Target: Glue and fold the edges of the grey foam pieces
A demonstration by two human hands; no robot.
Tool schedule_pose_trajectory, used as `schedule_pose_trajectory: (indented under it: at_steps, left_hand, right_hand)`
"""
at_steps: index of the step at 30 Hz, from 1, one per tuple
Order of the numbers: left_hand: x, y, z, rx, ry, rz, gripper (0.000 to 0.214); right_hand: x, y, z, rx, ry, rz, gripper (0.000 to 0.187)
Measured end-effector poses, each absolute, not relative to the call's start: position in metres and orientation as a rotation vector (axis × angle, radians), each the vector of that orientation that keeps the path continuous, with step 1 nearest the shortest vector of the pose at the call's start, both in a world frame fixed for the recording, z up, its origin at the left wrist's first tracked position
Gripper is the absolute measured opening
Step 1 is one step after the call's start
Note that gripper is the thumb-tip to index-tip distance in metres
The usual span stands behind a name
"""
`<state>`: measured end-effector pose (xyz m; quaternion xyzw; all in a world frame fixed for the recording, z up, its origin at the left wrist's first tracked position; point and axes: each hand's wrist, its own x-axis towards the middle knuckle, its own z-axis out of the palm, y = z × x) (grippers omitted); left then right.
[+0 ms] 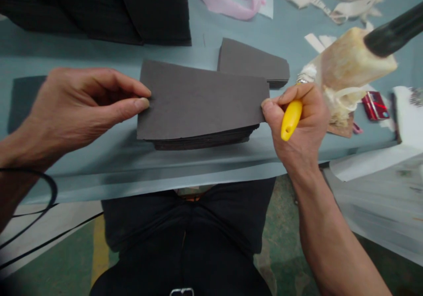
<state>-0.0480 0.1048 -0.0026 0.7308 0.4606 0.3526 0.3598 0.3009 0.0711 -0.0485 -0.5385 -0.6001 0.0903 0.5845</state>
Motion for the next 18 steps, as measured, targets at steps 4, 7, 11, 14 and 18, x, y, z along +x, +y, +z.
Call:
schedule_pose_trajectory:
  at_steps: [4,7,11,14,18]
  left_hand:
    - [-0.046,0.1051,-0.0011,1.845,1.202,0.917,0.02]
    - [-0.0442,0.1044,0.0006,1.84,1.253,0.914,0.024]
    - [-0.0433,0.1028,0.0011,1.879,1.408,0.897,0.033]
    - [-0.0446,0.1043,-0.0011,1.888,1.438,0.896,0.035]
    - [-0.0477,0.1072,-0.0054,1.919,1.445,0.865,0.041]
  right_hand:
    - [0.3006,0.0703,-0.0483,-1.224,-1.383,0.217,0.025]
    - [0.3004,0.0695,-0.0491,-1.187,-1.396,0.232,0.026]
    - [0.2989,0.07,-0.0509,-1.192,-1.41,0.223,0.034]
    - [0.2966,0.0709,-0.0517,-1.207,-1.42,0.212,0.037]
    - [0.2925,0.0673,-0.0484,-1.226,-1.426,0.229,0.034]
